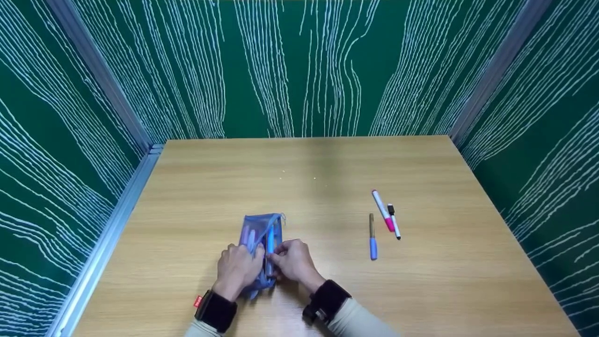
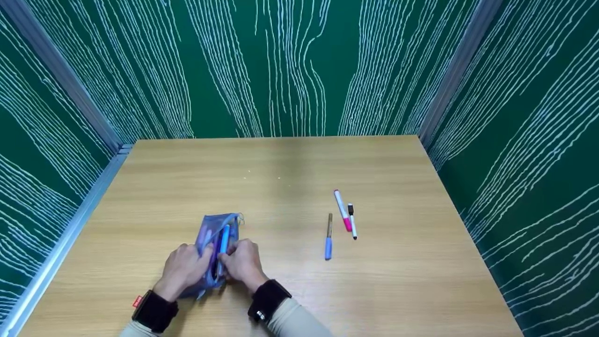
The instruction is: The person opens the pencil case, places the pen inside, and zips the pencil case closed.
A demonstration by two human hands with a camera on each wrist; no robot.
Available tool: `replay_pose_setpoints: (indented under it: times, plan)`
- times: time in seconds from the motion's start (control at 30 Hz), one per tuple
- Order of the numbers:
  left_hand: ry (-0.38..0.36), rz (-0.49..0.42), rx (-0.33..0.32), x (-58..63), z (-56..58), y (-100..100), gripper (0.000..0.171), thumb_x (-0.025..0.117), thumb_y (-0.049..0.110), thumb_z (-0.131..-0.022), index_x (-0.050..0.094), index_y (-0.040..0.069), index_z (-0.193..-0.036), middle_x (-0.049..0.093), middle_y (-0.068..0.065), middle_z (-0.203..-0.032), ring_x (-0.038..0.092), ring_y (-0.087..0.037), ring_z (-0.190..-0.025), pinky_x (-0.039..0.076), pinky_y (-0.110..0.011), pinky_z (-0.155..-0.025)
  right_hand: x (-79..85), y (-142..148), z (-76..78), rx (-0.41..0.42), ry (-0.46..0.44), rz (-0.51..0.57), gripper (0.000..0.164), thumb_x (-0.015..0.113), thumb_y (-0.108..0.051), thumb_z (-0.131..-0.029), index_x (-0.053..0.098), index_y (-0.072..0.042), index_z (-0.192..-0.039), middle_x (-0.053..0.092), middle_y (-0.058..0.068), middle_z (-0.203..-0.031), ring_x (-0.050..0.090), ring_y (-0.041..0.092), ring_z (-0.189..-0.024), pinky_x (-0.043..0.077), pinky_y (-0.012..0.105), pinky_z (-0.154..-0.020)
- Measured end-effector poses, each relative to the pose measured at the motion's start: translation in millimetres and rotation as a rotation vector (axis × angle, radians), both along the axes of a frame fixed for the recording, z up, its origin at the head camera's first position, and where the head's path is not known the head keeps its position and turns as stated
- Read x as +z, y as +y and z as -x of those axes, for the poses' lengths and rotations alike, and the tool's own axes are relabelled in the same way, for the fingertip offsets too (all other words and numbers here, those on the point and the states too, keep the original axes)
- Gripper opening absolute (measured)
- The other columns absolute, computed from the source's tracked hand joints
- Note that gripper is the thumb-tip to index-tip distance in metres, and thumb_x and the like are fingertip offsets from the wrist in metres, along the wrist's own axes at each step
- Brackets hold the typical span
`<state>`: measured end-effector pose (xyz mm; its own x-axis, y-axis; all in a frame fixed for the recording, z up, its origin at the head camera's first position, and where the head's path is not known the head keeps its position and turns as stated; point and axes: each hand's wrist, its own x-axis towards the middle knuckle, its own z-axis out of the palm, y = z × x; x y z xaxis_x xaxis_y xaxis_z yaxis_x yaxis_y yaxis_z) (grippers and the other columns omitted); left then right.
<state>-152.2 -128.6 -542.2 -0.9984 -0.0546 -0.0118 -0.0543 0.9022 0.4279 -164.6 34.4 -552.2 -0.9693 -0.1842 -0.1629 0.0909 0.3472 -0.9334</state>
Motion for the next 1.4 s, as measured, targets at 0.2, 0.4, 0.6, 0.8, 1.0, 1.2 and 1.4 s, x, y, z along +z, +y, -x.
replay_pose_setpoints:
  times: [0.2,0.4,0.6,0.8,1.0,1.2,1.4]
  plan:
    - [0.032,0.008,0.009,-1.3,-1.3,0,0.055,0.049,0.045,-0.101,0.057,0.007,-0.063,0.058,-0.018,-0.078,0.059,-0.034,-0.071,0.048,-0.05,-0.063,-1.5,-11,0.1,0.014,-0.01,0.005,0.01,0.075,-0.006,-0.09,0.07,-0.003,-0.082,0.068,0.004,-0.06,0.062,0.012,-0.042,0.055,0.032,-0.044]
    - [0.024,-0.001,0.004,-1.7,-1.7,1,0.053,0.048,0.043,-0.1,0.057,0.006,-0.064,0.058,-0.019,-0.079,0.058,-0.034,-0.071,0.047,-0.05,-0.064,-4.5,-18,0.9,0.032,0.012,-0.054,0.007,0.075,-0.004,-0.089,0.072,-0.004,-0.083,0.066,0.001,-0.061,0.061,0.01,-0.044,0.054,0.029,-0.045]
    - [0.016,-0.012,0.011,-1.6,-1.6,0,0.054,0.047,0.045,-0.101,0.057,0.006,-0.065,0.057,-0.018,-0.078,0.056,-0.032,-0.07,0.046,-0.048,-0.063,-6.6,-20,1.6,0.079,0.092,-0.126,0.006,0.078,-0.007,-0.088,0.076,-0.005,-0.083,0.066,-0.002,-0.063,0.062,0.009,-0.051,0.054,0.026,-0.05]
    - [0.022,-0.009,0.011,-1.7,-1.2,0,0.055,0.048,0.045,-0.1,0.06,0.003,-0.068,0.056,-0.018,-0.077,0.056,-0.032,-0.069,0.046,-0.048,-0.062,-6.7,-19,2.4,0.075,0.107,-0.128,0.004,0.08,-0.007,-0.086,0.077,-0.004,-0.085,0.068,-0.002,-0.066,0.064,0.01,-0.055,0.054,0.026,-0.052]
    - [0.016,-0.012,0.007,-0.8,-1.5,0,0.053,0.048,0.045,-0.1,0.058,0.005,-0.066,0.057,-0.018,-0.078,0.056,-0.033,-0.07,0.046,-0.049,-0.062,-5.1,-17,2.3,0.069,0.128,-0.12,0.005,0.08,-0.008,-0.087,0.076,-0.005,-0.085,0.069,0.0,-0.066,0.064,0.009,-0.052,0.054,0.025,-0.05]
    - [0.052,-0.001,0.012,-1.2,-1.1,0,0.052,0.049,0.045,-0.099,0.06,0.005,-0.067,0.059,-0.02,-0.078,0.058,-0.035,-0.069,0.046,-0.051,-0.06,-2.0,-12,2.5,0.058,0.187,-0.151,0.005,0.079,-0.01,-0.087,0.077,-0.005,-0.086,0.071,0.0,-0.066,0.063,0.005,-0.051,0.053,0.023,-0.05]
    - [0.04,-0.007,0.004,-0.9,-0.5,0,0.053,0.048,0.045,-0.1,0.053,0.01,-0.061,0.056,-0.017,-0.076,0.055,-0.032,-0.066,0.045,-0.048,-0.059,-0.2,-3,4.8,0.03,0.23,-0.186,0.01,0.079,-0.016,-0.087,0.077,-0.007,-0.083,0.072,-0.002,-0.068,0.063,0.005,-0.054,0.053,0.023,-0.053]
